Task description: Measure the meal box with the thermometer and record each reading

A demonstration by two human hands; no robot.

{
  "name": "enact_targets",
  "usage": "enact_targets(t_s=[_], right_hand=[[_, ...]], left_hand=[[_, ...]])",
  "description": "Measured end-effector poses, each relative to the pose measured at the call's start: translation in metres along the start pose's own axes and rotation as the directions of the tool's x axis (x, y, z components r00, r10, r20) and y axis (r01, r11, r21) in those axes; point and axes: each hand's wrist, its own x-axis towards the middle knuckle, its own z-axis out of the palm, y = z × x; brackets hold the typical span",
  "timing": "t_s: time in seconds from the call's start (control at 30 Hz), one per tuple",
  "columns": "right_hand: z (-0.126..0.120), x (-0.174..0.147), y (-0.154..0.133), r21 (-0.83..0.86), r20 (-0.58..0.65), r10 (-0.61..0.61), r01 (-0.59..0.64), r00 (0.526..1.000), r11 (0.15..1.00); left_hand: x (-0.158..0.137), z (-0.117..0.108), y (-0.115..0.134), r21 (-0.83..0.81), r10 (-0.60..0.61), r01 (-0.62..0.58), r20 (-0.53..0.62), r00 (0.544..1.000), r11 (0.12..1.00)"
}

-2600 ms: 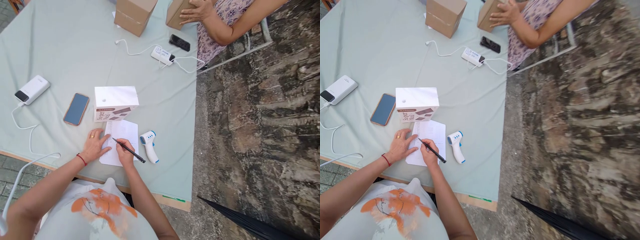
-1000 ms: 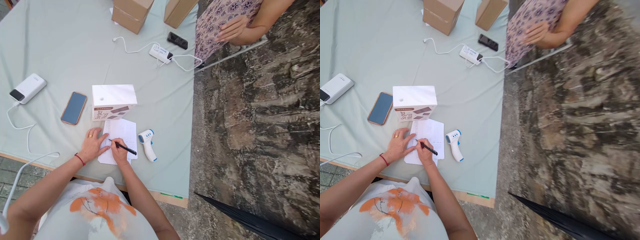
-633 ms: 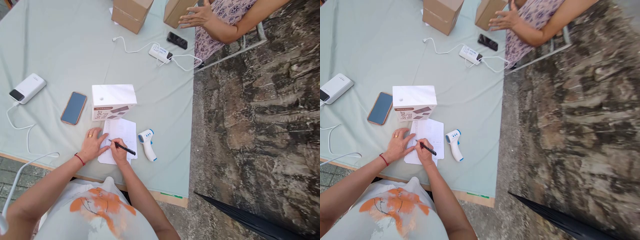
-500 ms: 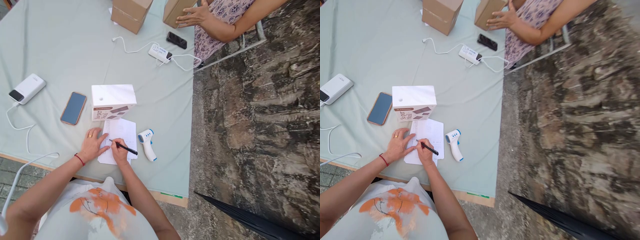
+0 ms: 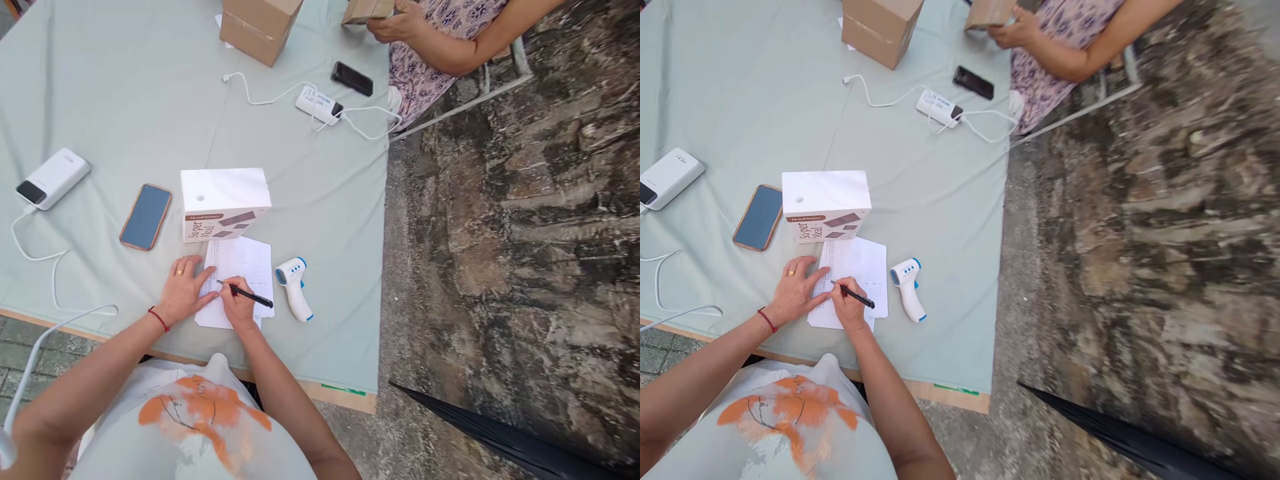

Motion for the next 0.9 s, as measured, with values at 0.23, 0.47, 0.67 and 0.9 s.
enact_targets(t_s=[0.23,0.47,0.67,0.9], right_hand=[[0.001,0.001,0.001,-0.010,-0.038,0.033,-0.033,0.999,0.999],[0.002,-0.001,0.002,-0.025,-0.054,-0.046,0.045,0.997,0.999],[-0.021,0.012,-0.002,-0.243,-0.085,-0.225,0.199,0.971,0.950],[-0.056,0.023,0.021,-0.599,0.231,-0.340,0.409,0.912,0.688]], left_hand=[[-0.001,0.001,-0.002,-0.032,-0.002,0.002,-0.004,1.000,0.999],[0.000,0.002,-0.002,-0.012,0.004,-0.004,-0.001,1.000,1.000],[0.002,0.003,-0.003,-0.035,0.001,-0.001,-0.008,1.000,0.999],[-0.005,0.014,-0.013,-0.301,-0.110,0.051,-0.183,0.977,0.952]])
